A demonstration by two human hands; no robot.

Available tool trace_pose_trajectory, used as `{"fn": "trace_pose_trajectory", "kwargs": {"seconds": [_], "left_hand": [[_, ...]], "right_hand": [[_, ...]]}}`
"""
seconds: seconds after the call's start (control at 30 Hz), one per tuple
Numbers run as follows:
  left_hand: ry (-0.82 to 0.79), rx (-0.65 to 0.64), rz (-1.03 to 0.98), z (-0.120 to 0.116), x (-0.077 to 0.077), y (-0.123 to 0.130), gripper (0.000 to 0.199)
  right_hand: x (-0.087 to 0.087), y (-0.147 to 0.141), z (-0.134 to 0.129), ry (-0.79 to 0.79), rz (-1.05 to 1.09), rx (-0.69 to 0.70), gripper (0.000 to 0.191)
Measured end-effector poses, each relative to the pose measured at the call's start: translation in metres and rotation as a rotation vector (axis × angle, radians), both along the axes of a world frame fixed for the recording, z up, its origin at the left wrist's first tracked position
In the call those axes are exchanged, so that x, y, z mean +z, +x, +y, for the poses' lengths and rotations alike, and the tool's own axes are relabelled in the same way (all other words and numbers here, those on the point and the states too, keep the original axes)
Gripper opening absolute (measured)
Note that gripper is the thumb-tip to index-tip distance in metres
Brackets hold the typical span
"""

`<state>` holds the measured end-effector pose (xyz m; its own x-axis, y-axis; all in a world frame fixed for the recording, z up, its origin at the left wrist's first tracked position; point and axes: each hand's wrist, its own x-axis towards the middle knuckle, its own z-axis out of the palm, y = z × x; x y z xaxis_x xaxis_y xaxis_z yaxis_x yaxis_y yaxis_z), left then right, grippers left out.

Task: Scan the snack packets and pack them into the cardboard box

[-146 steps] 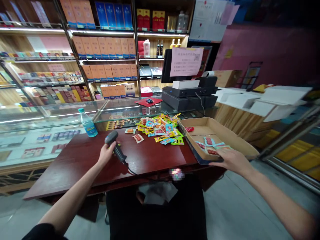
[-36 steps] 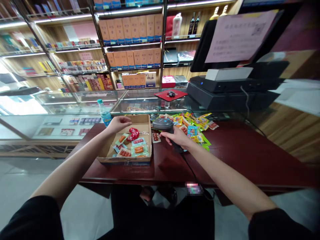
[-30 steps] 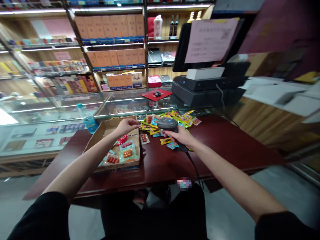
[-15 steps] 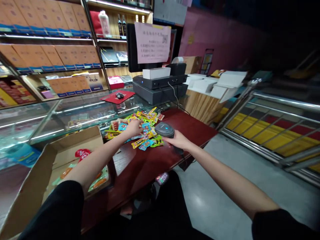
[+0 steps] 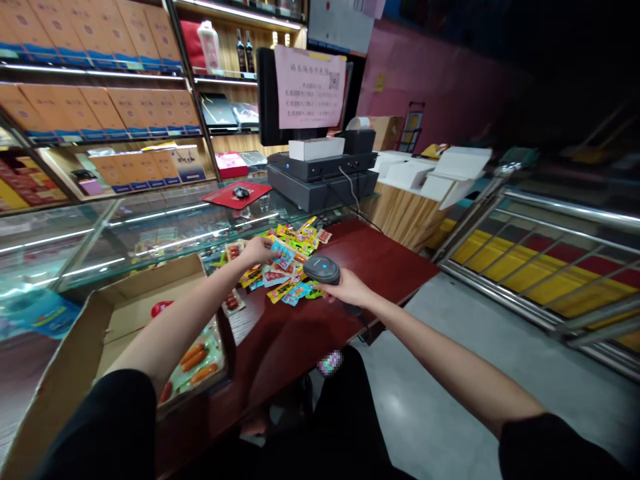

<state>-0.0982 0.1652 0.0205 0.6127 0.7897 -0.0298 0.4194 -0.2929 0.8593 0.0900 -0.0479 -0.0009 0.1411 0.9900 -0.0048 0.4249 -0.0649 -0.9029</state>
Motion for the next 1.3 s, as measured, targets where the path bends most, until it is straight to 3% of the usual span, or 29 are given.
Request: {"fn": "trace_pose_trajectory", "kwargs": {"seconds": [0.17, 0.3, 0.47, 0.77, 1.0, 1.1, 1.3], "left_hand": [[-0.297, 0.123, -0.303, -0.005, 0.017, -0.067, 0.053], [-0.289, 0.169, -0.262, -0.008, 0.017, -0.092, 0.054], [-0.249, 0.188, -0.218, -0.006, 0.018, -0.095, 0.05], [-0.253, 0.145, -0.206, -0.012, 0.017, -0.088, 0.043], [-0.217, 0.149, -0.144, -0.016, 0.031, -0.099, 0.051], [-0.175, 0.18, -0.084, -0.014, 0.044, -0.134, 0.054], [-0.059, 0.346, 0.12, -0.021, 0.075, -0.245, 0.05]], "right_hand": [[0.019, -0.021, 0.011, 0.114, -0.107, 0.081, 0.041], [0.034, -0.045, 0.018, 0.262, -0.165, 0.113, 0.039], [0.039, -0.064, 0.028, 0.343, -0.189, 0.154, 0.038], [0.037, -0.06, 0.03, 0.327, -0.309, 0.013, 0.041], [0.039, -0.066, 0.038, 0.356, -0.301, 0.127, 0.038], [0.041, -0.072, 0.047, 0.353, -0.293, 0.183, 0.035], [0.039, -0.083, 0.065, 0.376, -0.214, 0.259, 0.042]]}}
